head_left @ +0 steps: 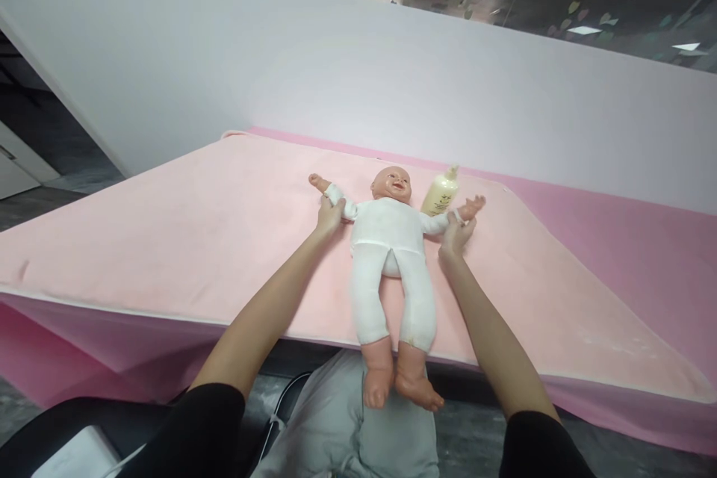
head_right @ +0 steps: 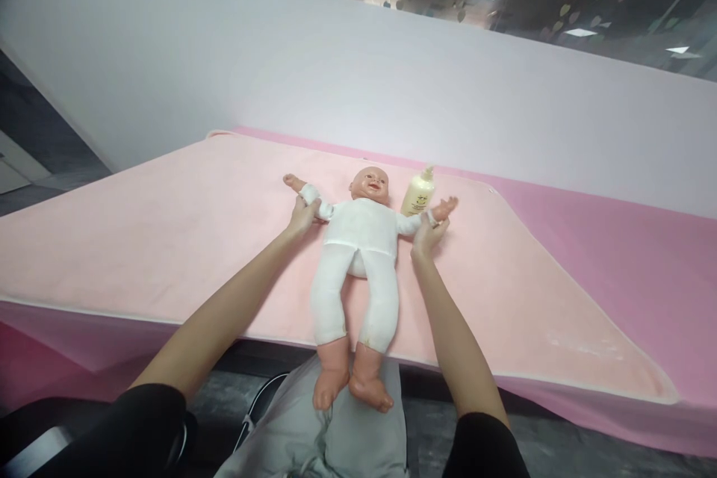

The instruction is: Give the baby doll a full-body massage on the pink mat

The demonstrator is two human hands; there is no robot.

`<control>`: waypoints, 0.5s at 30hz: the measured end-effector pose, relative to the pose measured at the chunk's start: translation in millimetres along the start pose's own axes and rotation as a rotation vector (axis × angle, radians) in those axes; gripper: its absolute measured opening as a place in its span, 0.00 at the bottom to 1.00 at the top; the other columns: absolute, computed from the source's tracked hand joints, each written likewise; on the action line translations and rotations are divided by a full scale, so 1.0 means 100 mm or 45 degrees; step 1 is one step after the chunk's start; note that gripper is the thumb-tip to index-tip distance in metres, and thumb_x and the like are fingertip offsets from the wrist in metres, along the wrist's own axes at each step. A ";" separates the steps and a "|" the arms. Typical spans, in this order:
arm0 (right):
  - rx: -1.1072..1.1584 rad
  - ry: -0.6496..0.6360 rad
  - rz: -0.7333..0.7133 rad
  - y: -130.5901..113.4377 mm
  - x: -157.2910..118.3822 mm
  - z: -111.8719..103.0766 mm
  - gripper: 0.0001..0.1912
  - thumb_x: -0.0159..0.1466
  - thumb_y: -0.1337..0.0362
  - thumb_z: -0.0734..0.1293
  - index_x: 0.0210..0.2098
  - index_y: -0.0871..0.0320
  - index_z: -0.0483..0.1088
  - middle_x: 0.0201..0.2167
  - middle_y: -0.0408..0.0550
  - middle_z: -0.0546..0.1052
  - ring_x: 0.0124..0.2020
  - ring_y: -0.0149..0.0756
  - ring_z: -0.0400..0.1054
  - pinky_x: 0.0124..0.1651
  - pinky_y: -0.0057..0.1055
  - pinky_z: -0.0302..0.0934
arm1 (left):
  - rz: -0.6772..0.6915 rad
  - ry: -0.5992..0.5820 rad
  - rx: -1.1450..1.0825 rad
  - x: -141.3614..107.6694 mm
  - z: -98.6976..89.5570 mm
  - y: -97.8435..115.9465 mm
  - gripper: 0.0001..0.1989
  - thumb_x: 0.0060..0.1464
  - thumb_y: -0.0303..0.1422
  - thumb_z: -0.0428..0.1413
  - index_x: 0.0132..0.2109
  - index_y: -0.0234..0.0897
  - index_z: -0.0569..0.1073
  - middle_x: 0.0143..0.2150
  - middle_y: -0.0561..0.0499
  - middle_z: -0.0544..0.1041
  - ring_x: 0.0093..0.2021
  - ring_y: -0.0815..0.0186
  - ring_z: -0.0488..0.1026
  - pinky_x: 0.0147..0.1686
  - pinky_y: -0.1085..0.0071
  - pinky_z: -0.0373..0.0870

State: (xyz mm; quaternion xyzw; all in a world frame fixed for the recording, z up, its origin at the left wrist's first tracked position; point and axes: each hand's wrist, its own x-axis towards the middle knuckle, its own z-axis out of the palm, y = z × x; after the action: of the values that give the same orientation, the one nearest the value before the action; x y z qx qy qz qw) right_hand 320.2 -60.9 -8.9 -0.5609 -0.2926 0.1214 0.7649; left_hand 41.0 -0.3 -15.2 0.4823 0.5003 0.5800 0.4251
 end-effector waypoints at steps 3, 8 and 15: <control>-0.191 -0.330 -0.286 -0.10 -0.15 0.03 0.27 0.52 0.65 0.63 0.53 0.56 0.66 0.50 0.49 0.73 0.51 0.41 0.68 0.57 0.43 0.61 | 0.382 -0.154 0.411 -0.11 -0.01 0.04 0.23 0.55 0.36 0.51 0.58 0.39 0.63 0.45 0.44 0.74 0.44 0.56 0.73 0.47 0.56 0.70; -0.572 -0.756 -0.580 -0.13 -0.29 0.03 0.29 0.51 0.72 0.58 0.52 0.55 0.70 0.51 0.49 0.74 0.53 0.43 0.66 0.59 0.45 0.57 | 0.677 -0.458 0.924 -0.23 0.02 0.17 0.25 0.55 0.30 0.46 0.60 0.44 0.66 0.52 0.43 0.71 0.53 0.53 0.68 0.53 0.55 0.66; -0.290 -0.456 -0.231 -0.19 -0.29 0.03 0.27 0.56 0.62 0.64 0.56 0.53 0.64 0.50 0.48 0.73 0.50 0.39 0.68 0.55 0.41 0.61 | 0.572 -0.335 0.462 -0.09 0.04 0.00 0.25 0.55 0.32 0.48 0.61 0.40 0.63 0.52 0.46 0.73 0.50 0.57 0.70 0.52 0.59 0.67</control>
State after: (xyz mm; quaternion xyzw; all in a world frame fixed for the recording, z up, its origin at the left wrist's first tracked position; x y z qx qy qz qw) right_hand 292.7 -79.4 0.4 -0.5845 -0.4849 0.1159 0.6402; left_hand 46.6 -8.6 -16.1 0.7197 0.4171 0.4934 0.2544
